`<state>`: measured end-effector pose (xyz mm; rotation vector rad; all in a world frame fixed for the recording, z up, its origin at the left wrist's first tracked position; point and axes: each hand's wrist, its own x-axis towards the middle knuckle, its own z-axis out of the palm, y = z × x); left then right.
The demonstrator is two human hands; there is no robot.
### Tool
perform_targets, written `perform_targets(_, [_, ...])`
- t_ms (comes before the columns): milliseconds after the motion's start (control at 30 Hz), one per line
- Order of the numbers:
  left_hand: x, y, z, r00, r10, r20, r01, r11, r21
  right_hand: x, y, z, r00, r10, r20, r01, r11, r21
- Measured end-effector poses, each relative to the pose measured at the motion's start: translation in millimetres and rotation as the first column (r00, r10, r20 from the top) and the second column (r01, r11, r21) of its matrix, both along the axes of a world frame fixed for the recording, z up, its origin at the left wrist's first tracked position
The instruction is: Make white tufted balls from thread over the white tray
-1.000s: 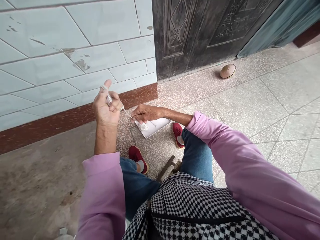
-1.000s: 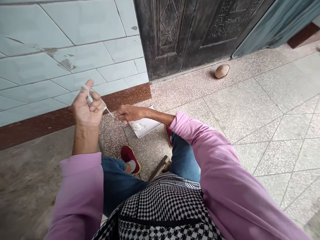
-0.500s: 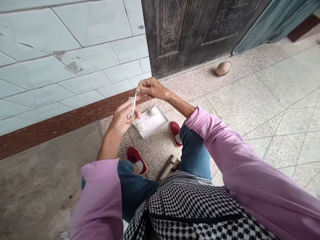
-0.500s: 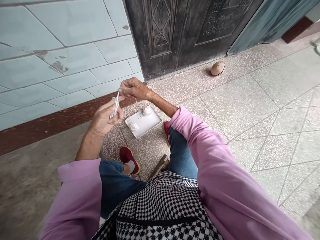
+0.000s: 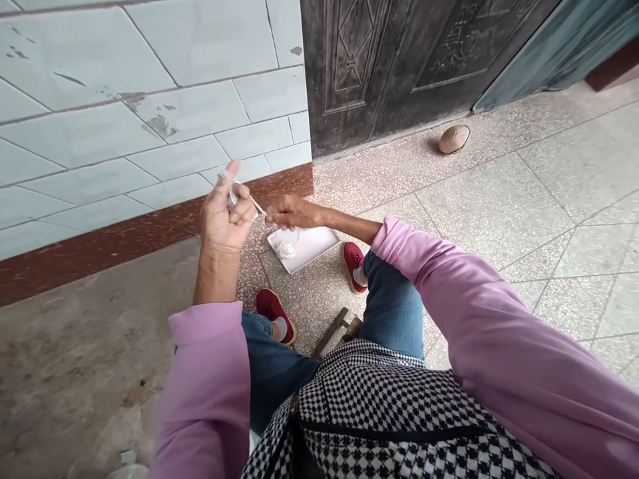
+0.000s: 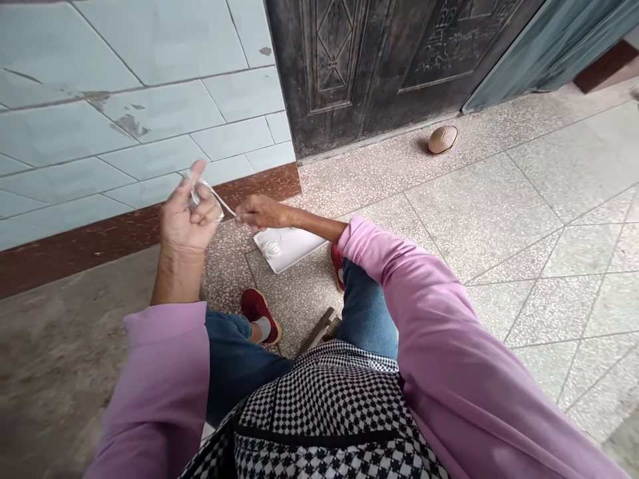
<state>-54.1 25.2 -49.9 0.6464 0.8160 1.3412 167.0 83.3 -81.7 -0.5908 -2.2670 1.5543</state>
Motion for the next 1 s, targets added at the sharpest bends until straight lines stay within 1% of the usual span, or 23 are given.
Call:
perform_targets(67, [-5.2,1.5,-5.5,0.999,0.042,-0.023,-0.042,0.999,0.024,-5.4,-17.3,8.9,0.995,0.096,0.018,-0.096,0.995,-0.028])
perform_targets(167, [-1.3,-3.1,-9.3,0.980,0.152,-0.131,-0.148,0.988,0.038,-5.5,-34.2,23.1,0.979,0.200,0.033,-0.195,0.974,-0.118])
perform_targets(233, [1.9,-5.7,-10.0,0.955,0.198,-0.223,-0.194,0.980,0.037,-1.7,-37.7,30.6,0.969,0.242,0.049,-0.230,0.957,-0.178])
perform_targets(333, [1.1,-4.7,-13.2,0.939,0.167,-0.300,-0.164,0.986,0.035,4.6,-30.2,34.7,0.970,0.241,0.020,-0.233,0.954,-0.187])
perform_targets(433, [3.7,-2.0,-20.1,0.954,0.063,-0.294,-0.059,0.998,0.023,10.7,-10.7,33.2,0.982,0.155,-0.111,-0.169,0.977,-0.129])
perform_targets(533, [18.2,-4.0,-23.0,0.951,-0.027,-0.308,0.028,1.000,-0.002,22.1,12.2,36.4,0.970,0.026,-0.240,-0.056,0.991,-0.118])
perform_targets(600, [30.1,-8.4,-18.3,0.941,-0.083,-0.329,0.084,0.996,-0.012,33.0,25.0,43.8,0.959,-0.087,-0.270,0.050,0.988,-0.143])
perform_targets(667, [39.3,-14.9,-8.7,0.933,-0.155,-0.325,0.164,0.986,0.000,43.7,34.6,51.9,0.944,-0.198,-0.262,0.160,0.974,-0.160])
perform_targets(733, [45.1,-22.9,2.6,0.925,-0.222,-0.307,0.246,0.969,0.039,50.2,41.2,55.6,0.930,-0.279,-0.241,0.244,0.955,-0.166])
perform_targets(800, [48.4,-30.8,11.2,0.919,-0.275,-0.283,0.307,0.949,0.077,50.3,45.4,50.7,0.919,-0.318,-0.233,0.281,0.943,-0.179])
perform_targets(900, [49.1,-37.2,15.1,0.913,-0.343,-0.219,0.371,0.924,0.097,40.3,47.2,29.8,0.925,-0.297,-0.237,0.248,0.944,-0.216])
perform_targets(967, [44.3,-34.4,13.7,0.931,-0.338,-0.138,0.352,0.931,0.093,30.5,44.4,14.2,0.948,-0.242,-0.205,0.192,0.952,-0.237])
perform_targets(1000, [39.9,-30.7,13.0,0.949,-0.306,-0.080,0.313,0.946,0.085,25.5,41.3,8.2,0.960,-0.212,-0.184,0.166,0.957,-0.239])
